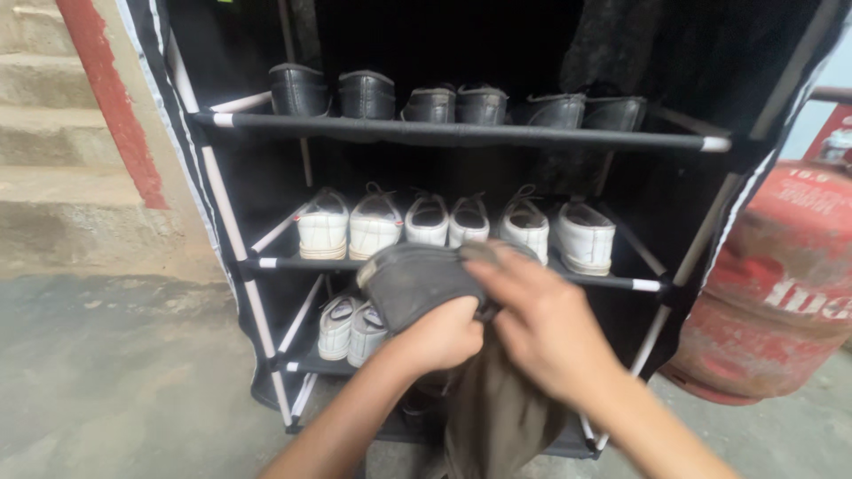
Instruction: The person wipes a pair of black shoes with a cloth, cleaning the uppers and soles. They handle the shoes one at a time, rotating them to access different surfaces, and place them back on a multi-tier shoe rack after cleaning.
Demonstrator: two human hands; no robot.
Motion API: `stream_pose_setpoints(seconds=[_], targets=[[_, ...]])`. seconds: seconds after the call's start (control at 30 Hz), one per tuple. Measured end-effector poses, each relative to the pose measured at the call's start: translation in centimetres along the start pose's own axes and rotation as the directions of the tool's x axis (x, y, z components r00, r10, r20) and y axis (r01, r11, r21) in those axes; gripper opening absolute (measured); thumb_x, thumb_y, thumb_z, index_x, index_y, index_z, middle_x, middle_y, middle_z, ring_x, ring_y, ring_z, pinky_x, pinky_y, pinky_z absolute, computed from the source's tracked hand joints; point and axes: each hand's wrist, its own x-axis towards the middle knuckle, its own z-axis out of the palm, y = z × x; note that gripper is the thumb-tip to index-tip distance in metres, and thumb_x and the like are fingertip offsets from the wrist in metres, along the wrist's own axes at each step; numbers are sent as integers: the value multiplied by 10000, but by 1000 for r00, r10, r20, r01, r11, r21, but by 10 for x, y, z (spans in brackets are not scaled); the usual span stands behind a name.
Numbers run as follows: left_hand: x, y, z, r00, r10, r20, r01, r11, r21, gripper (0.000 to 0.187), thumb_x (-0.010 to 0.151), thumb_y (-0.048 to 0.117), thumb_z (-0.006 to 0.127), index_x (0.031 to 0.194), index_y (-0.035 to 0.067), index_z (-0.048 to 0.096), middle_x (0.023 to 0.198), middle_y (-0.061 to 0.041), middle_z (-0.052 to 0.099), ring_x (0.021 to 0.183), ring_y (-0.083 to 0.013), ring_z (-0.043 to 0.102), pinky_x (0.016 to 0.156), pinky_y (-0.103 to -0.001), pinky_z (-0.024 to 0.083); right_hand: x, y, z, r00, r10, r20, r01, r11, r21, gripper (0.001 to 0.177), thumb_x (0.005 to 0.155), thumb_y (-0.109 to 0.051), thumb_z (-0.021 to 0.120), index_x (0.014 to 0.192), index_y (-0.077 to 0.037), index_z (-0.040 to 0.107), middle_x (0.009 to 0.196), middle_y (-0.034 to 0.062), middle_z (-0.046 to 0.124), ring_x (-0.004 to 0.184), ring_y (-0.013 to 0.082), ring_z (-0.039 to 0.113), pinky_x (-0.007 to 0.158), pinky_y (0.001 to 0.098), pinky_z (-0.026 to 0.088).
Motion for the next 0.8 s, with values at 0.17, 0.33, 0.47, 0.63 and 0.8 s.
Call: stream_pose_setpoints(seconds=[0.17, 0.33, 0.47, 0.63, 0.8], targets=[[-12, -11, 2, 986, -167, 8, 167, 985, -38, 256, 883, 98, 525, 1041, -42, 669, 987, -283, 690, 988, -410, 683, 903, -464, 517, -1, 9, 3, 999, 19, -35, -22, 996, -89, 597, 731, 34, 597, 1305, -89, 706, 1319, 241, 638, 1199, 415, 631, 1034, 429, 496], [-34, -9, 4, 942, -309, -129, 319, 945, 72, 290, 905, 179, 551, 1059, -24, 690, 1018, -292, 687, 1043, -445, 650, 931, -493, 476, -2, 6, -1, 987, 159, 16, -160, 984, 81, 596, 783, 56, 511, 1330, -89, 701, 1238, 186, 721, 1151, 377, 705, 1016, 440, 527], [-36, -11, 22, 975, 25, -223, -49, 993, -105, 376, 867, 160, 524, 1176, -25, 636, 1139, -283, 663, 1112, -437, 620, 937, -499, 453, -13, -30, 18, 998, -41, 56, 30, 983, 180, 563, 741, 34, 532, 1280, -55, 666, 1249, 171, 719, 966, 339, 698, 854, 408, 569], [-30, -26, 22, 898, -439, 13, 436, 895, 88, 321, 973, 189, 482, 1110, 2, 704, 1154, -287, 675, 1189, -412, 629, 1078, -473, 447, -5, 2, 4, 983, 172, -72, -182, 965, -187, 586, 761, 58, 556, 1325, -62, 662, 1150, 217, 677, 1000, 414, 651, 826, 474, 538], [-39, -5, 16, 964, -71, -257, 119, 977, 177, 356, 832, 134, 503, 1097, -19, 685, 1093, -288, 685, 1075, -443, 612, 966, -514, 422, -10, -8, 12, 993, 78, -89, -83, 995, -61, 568, 756, 79, 543, 1297, -43, 664, 1263, 192, 676, 1015, 388, 673, 855, 443, 560]])
